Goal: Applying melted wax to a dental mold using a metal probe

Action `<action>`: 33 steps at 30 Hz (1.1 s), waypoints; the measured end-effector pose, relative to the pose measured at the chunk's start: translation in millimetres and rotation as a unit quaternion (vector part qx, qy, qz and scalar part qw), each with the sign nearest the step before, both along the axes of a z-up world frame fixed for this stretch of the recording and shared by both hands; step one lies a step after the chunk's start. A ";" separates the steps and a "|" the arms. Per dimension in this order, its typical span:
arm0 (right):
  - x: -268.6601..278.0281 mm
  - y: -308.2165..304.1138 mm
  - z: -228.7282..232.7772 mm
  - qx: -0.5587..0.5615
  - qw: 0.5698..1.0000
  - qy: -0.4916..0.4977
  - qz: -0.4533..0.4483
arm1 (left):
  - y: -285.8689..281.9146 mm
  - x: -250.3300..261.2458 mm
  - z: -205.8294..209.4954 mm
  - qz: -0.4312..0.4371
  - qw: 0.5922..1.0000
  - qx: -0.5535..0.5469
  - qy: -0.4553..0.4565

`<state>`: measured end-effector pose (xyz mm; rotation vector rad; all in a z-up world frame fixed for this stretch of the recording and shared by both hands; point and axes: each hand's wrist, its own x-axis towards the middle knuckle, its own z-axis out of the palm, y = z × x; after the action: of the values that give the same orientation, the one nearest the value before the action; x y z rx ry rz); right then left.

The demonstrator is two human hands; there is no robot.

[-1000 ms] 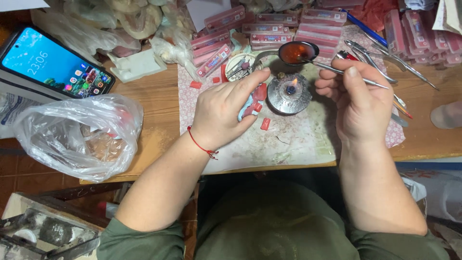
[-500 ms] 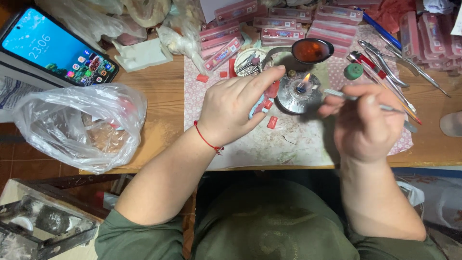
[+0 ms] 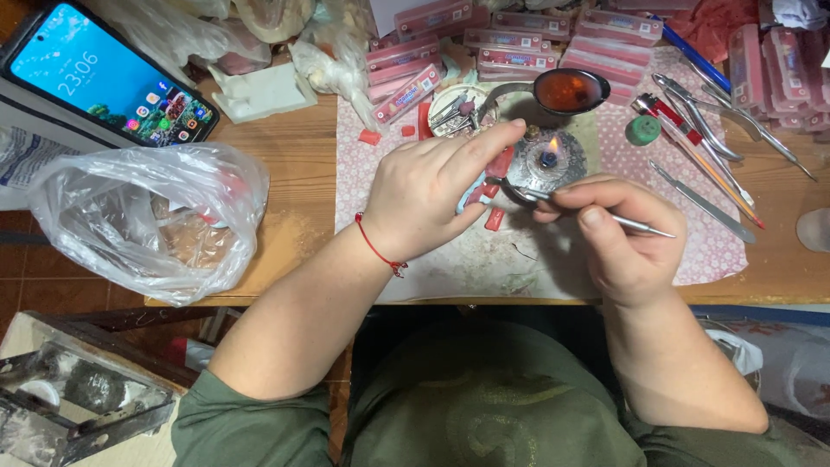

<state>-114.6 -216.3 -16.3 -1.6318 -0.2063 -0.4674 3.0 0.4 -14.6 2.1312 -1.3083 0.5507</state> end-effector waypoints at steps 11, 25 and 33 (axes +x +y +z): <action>-1.4 -2.3 -6.1 0.009 1.000 -0.005 -0.004 | -0.3 -0.4 0.6 0.004 1.000 -0.001 0.000; 5.7 -13.4 -31.7 0.191 0.980 -0.058 -0.009 | 0.9 0.9 -0.8 -0.015 1.000 -0.014 0.019; 19.5 -24.9 -17.8 0.244 0.953 0.128 -0.123 | 1.8 3.6 0.3 -0.017 0.998 -0.022 0.056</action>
<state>-95.1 -241.2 -34.1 -1.2147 0.2925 -0.4467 6.6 2.2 -14.2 2.0685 -1.2565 0.4357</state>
